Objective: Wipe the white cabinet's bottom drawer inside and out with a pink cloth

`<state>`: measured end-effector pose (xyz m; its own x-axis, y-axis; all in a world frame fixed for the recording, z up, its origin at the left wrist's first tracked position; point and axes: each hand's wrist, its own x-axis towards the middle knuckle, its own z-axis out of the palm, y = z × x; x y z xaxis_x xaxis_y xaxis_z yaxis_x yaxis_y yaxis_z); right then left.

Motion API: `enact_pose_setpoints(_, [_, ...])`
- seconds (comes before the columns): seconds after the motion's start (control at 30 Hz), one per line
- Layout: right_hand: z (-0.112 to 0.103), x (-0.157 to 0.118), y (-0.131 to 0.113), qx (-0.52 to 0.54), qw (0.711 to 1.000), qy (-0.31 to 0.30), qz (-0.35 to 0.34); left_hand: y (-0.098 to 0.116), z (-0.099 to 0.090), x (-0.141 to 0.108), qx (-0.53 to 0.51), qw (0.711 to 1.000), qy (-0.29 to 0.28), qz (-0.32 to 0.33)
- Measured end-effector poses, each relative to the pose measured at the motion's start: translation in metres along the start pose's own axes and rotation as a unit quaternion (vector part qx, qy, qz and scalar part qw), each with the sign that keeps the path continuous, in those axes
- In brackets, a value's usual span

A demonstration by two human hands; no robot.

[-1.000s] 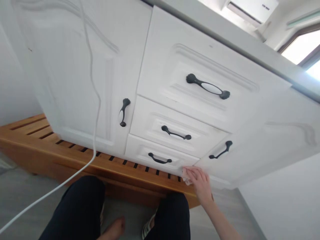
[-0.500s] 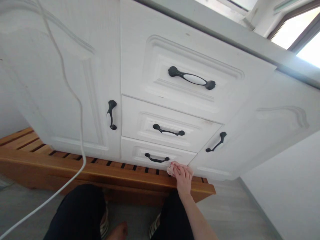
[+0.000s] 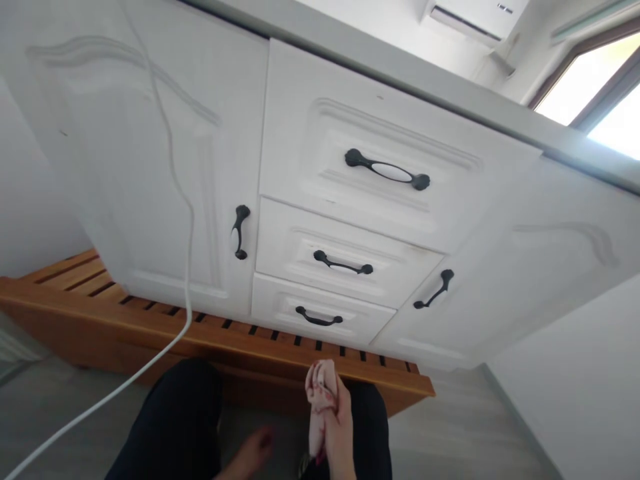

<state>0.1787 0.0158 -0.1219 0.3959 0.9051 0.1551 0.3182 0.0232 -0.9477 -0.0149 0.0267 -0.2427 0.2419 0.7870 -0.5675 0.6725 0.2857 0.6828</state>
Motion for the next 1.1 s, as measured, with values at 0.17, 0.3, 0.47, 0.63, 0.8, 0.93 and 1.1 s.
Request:
enact_pose_setpoints(0.17, [-0.004, -0.035, -0.002, 0.174, 0.965, -0.007, 0.194, 0.061, -0.020, -0.041, -0.095, 0.988, 0.050, 0.110])
enact_pose_setpoints(0.3, [-0.009, -0.040, -0.019, 0.102, 0.987, 0.031, 0.117, 0.115, -0.026, -0.085, -0.219, 0.954, 0.046, 0.198])
enact_pose_setpoints(0.47, [-0.004, -0.049, -0.048, 0.086, 0.996, -0.001, 0.000, 0.152, -0.031, -0.114, -0.372, 0.905, 0.066, 0.196])
enact_pose_setpoints(0.63, [-0.021, -0.050, -0.078, 0.138, 0.987, -0.032, 0.080, 0.163, -0.047, -0.135, -0.456, 0.869, 0.031, 0.190])
enact_pose_setpoints(0.8, [-0.039, -0.036, -0.099, 0.048, 0.990, 0.001, 0.132, 0.167, -0.054, -0.146, -0.392, 0.902, 0.078, 0.164])
enact_pose_setpoints(0.93, [-0.032, -0.040, -0.093, -0.095, 0.992, 0.078, 0.031, 0.176, -0.053, -0.154, -0.323, 0.910, 0.156, 0.207])
enact_pose_setpoints(1.1, [-0.013, -0.057, -0.073, -0.190, 0.968, 0.102, -0.131, 0.182, -0.044, -0.160, -0.353, 0.897, 0.168, 0.206])
